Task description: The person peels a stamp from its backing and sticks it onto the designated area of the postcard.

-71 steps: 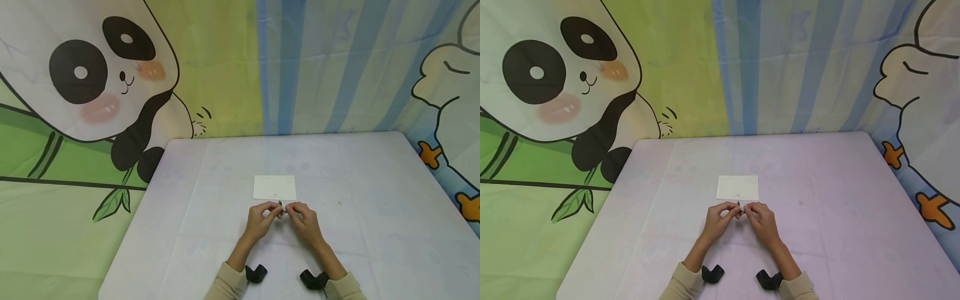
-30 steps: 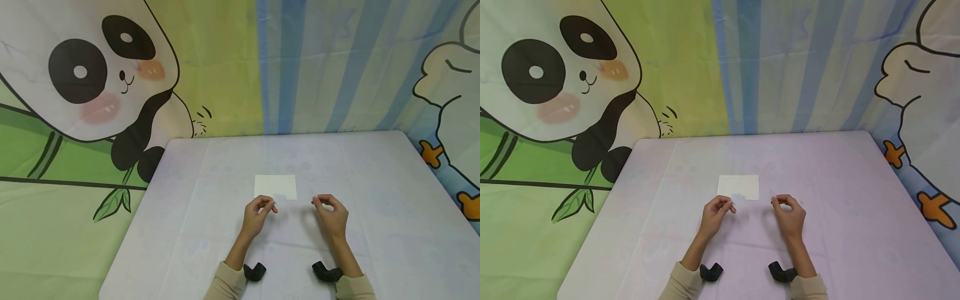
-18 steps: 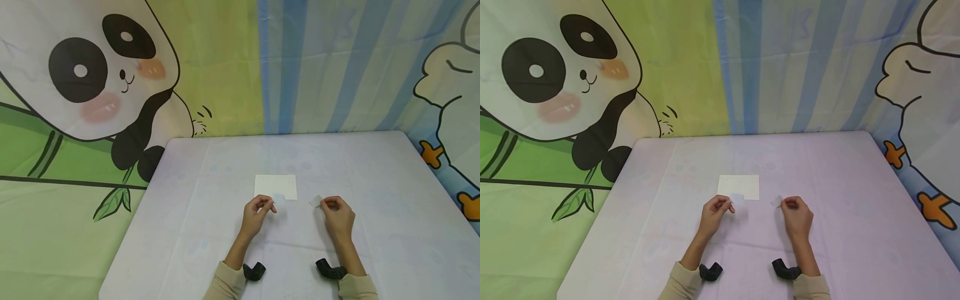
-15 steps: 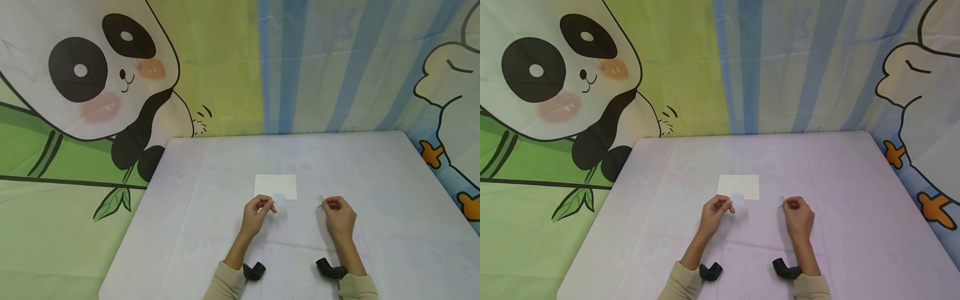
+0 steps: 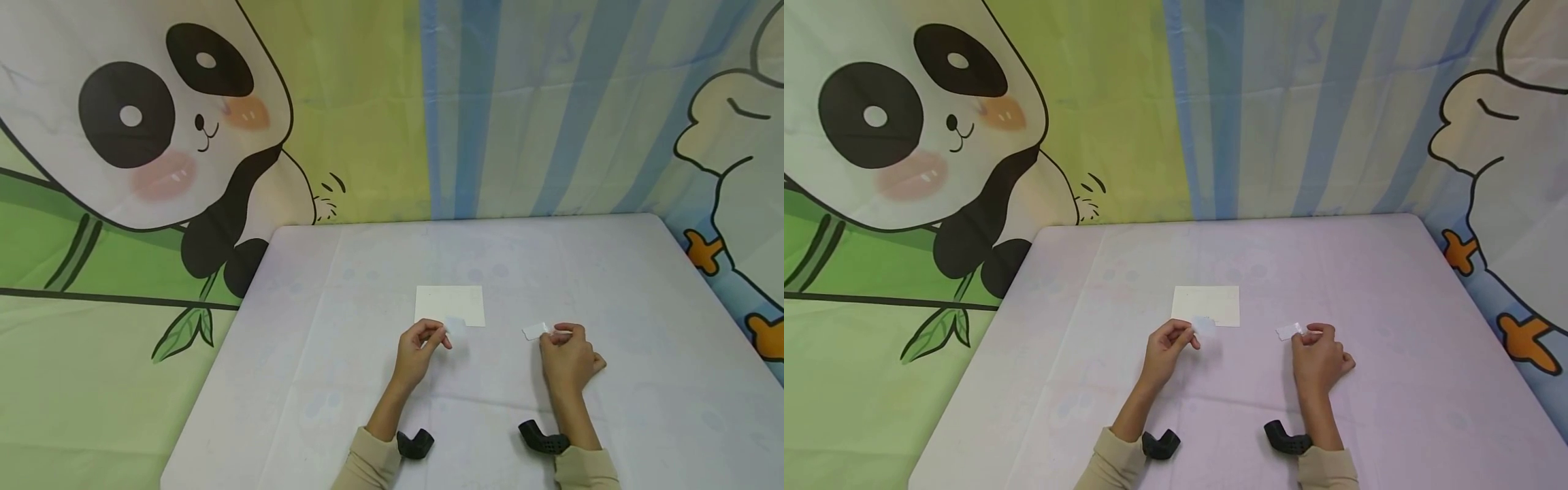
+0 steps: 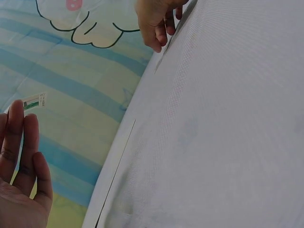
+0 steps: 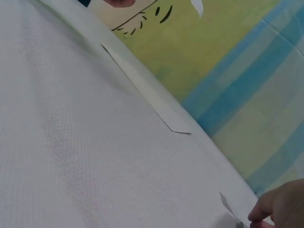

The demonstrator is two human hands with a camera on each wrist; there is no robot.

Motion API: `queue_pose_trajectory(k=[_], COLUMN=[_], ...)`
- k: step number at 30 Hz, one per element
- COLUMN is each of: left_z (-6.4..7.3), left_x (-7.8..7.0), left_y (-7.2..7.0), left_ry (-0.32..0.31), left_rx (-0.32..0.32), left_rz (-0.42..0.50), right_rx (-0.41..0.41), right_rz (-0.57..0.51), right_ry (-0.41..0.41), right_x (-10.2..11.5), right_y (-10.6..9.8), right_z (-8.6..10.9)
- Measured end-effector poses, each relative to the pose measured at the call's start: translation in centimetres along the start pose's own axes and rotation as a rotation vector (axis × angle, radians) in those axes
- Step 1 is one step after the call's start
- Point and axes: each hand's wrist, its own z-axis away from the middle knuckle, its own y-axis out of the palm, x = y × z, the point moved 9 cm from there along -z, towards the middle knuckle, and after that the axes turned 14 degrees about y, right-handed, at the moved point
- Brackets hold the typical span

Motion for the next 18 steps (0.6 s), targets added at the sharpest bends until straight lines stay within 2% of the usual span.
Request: queue_pose_trajectory(k=[5,9,12,15,18], left_z=[0.0,0.1,0.1,0.2,0.3], left_x=[0.0,0.2,0.3,0.3,0.3], left_y=[0.0,0.0,0.1,0.3,0.5], left_ry=[0.000,-0.016,-0.027,-0.026,-0.033], left_rx=[-0.003,-0.002,-0.001,0.007,0.021], left_rz=[0.007,0.027,0.052,0.071,0.088], right_rx=[0.039,0.144,0.304,0.497,0.655], right_rz=[-0.141,-0.240,-0.326,-0.438,-0.485], right_ry=[-0.061,-0.068,-0.127,-0.270,-0.433], right_x=[0.8,1.4,2.5,4.7,6.9], right_y=[0.4,1.4,2.6,3.6,4.1], right_z=[0.4,1.1,2.0,3.7,5.9])
